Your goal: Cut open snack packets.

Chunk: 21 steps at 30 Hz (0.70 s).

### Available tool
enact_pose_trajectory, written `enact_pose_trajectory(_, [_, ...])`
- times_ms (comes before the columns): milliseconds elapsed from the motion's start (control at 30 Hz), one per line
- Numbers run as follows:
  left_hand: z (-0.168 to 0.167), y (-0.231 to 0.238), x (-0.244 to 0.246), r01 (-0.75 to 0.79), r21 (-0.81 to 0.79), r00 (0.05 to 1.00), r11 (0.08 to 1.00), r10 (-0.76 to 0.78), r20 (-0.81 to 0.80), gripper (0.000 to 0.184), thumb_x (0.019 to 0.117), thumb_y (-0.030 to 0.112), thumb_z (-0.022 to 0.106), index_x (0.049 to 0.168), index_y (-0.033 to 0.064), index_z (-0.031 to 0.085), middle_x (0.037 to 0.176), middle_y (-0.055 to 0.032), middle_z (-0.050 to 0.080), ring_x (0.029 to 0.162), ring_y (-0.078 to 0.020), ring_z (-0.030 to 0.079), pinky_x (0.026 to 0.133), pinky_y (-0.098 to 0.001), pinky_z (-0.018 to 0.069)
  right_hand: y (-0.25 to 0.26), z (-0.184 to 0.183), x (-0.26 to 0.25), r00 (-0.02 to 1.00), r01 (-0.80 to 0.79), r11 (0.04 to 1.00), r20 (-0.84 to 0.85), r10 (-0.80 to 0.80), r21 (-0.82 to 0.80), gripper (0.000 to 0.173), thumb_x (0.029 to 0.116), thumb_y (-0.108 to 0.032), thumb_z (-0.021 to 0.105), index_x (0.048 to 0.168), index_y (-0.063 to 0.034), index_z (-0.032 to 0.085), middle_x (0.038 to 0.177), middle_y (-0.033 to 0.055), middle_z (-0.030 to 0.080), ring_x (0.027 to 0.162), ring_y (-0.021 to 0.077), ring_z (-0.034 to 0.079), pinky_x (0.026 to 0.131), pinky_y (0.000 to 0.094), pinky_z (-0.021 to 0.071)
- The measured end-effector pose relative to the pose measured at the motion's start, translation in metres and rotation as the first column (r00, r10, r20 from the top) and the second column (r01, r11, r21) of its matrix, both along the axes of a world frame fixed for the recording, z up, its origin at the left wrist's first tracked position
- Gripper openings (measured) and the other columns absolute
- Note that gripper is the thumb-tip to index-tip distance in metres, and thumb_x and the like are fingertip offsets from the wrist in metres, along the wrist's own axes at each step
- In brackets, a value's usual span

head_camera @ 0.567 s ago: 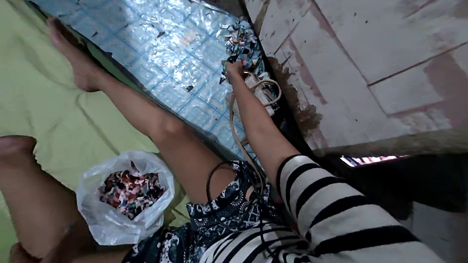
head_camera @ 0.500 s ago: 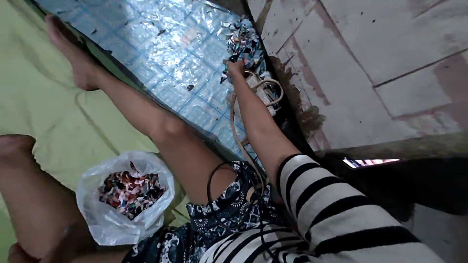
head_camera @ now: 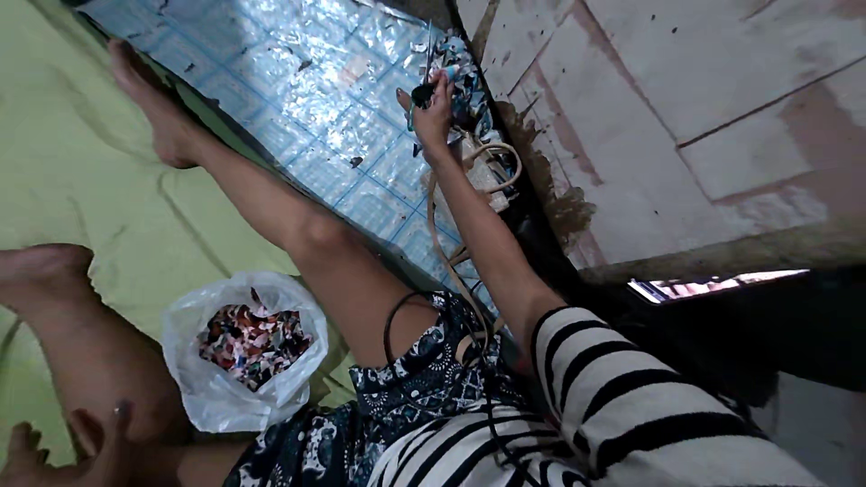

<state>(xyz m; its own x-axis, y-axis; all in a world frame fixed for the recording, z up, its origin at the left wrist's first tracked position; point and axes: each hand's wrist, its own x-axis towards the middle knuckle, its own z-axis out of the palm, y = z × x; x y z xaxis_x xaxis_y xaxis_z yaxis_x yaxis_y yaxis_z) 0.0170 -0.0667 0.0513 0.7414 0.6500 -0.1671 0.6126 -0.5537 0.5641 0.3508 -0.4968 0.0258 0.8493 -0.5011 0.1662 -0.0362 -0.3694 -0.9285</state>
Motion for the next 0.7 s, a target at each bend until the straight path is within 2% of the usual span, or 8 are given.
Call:
enact_pose_trajectory(67, [-0.053,0.045,-0.017,0.077,-0.001,0.915,0.997,-0.07,0.398,0.072,0.1012,0.033,0.061,0.152,-0.0095,0.033,0.154,-0.0311,0.038,0.141,-0.0366,0.043,0.111,-0.0399,0.0458,0.013,0.022,-0.029,0.982,-0.126,0.98,0.163,0.1,0.154,0.085,0.0893,-0.018,0.079,0.156,0.0033,0.031,0.153,0.0269,0.04,0.12,0.0298,0.061,0.093,0.0395,0.0574])
enact_pose_trajectory(133, [-0.027,0.007,-0.007,0.134,-0.083,0.845,0.988,-0.07,0.53,0.064,0.1009,0.028,0.061,0.146,-0.0114,0.04,0.147,-0.0281,0.048,0.134,-0.0255,0.051,0.107,-0.0338,0.047,0.024,0.05,-0.067,0.942,-0.282,0.899,0.277,0.192,0.336,0.059,0.0971,-0.013,0.068,0.146,0.0045,0.04,0.11,0.0145,0.065,0.084,0.0147,0.068,0.074,0.0296,0.0591])
enact_pose_trajectory(200, [0.012,-0.054,0.004,0.304,-0.072,0.771,0.95,-0.201,0.604,0.048,0.1018,0.018,0.06,0.133,-0.0153,0.049,0.128,-0.0204,0.06,0.115,-0.0078,0.058,0.096,-0.0221,0.0494,0.024,0.073,-0.101,0.881,-0.468,0.751,0.309,0.358,0.466,0.037,0.1051,-0.018,0.052,0.137,-0.0006,0.047,0.089,0.0039,0.07,0.075,0.0101,0.068,0.071,0.0271,0.0586])
enact_pose_trajectory(300, [0.038,-0.129,0.024,0.514,-0.024,0.598,0.857,-0.339,0.726,0.031,0.0977,0.009,0.059,0.114,-0.0175,0.061,0.109,-0.0168,0.066,0.095,-0.0019,0.062,0.084,-0.0182,0.0525,0.019,0.097,-0.144,0.749,-0.651,0.555,0.319,0.581,0.517,0.042,0.1075,-0.03,0.039,0.144,-0.0103,0.047,0.106,-0.0019,0.07,0.079,0.0064,0.067,0.073,0.0247,0.0592])
enact_pose_trajectory(400, [0.041,-0.176,0.037,0.645,-0.025,0.514,0.763,-0.41,0.753,0.024,0.0961,0.009,0.062,0.109,-0.0096,0.069,0.109,-0.0148,0.068,0.094,-0.0053,0.064,0.083,-0.0214,0.0543,0.017,0.108,-0.18,0.618,-0.742,0.405,0.308,0.724,0.535,0.048,0.103,-0.042,0.05,0.143,-0.0156,0.052,0.118,-0.0037,0.07,0.085,0.0071,0.07,0.072,0.0243,0.0606])
enact_pose_trajectory(500, [0.05,-0.205,0.039,0.719,-0.092,0.512,0.689,-0.435,0.741,0.031,0.1012,0.008,0.055,0.126,-0.0072,0.065,0.128,-0.0203,0.065,0.113,-0.0173,0.065,0.095,-0.0311,0.054,0.018,0.108,-0.216,0.493,-0.799,0.324,0.244,0.835,0.506,0.064,0.0982,-0.054,0.056,0.148,-0.0153,0.046,0.118,-0.0017,0.07,0.085,0.0081,0.07,0.071,0.0241,0.06])
enact_pose_trajectory(600, [0.048,-0.22,0.033,0.766,-0.257,0.544,0.589,-0.381,0.748,0.047,0.1064,0.017,0.043,0.149,-0.0034,0.044,0.149,-0.0167,0.051,0.132,-0.0156,0.054,0.109,-0.0347,0.0451,0.027,0.105,-0.255,0.419,-0.844,0.309,0.179,0.89,0.439,0.069,0.0923,-0.057,0.066,0.143,-0.0131,0.052,0.091,-0.006,0.073,0.069,0.0027,0.067,0.065,0.0203,0.0582])
enact_pose_trajectory(700, [0.038,-0.23,0.021,0.739,-0.437,0.606,0.513,-0.225,0.763,0.058,0.1072,0.027,0.04,0.155,-0.0034,0.03,0.145,-0.0077,0.052,0.128,-0.007,0.053,0.109,-0.0297,0.0458,0.037,0.103,-0.276,0.315,-0.895,0.249,0.131,0.94,0.369,0.07,0.0884,-0.029,0.073,0.143,0.0053,0.046,0.105,-0.0006,0.067,0.077,-0.0016,0.062,0.068,0.0172,0.0559])
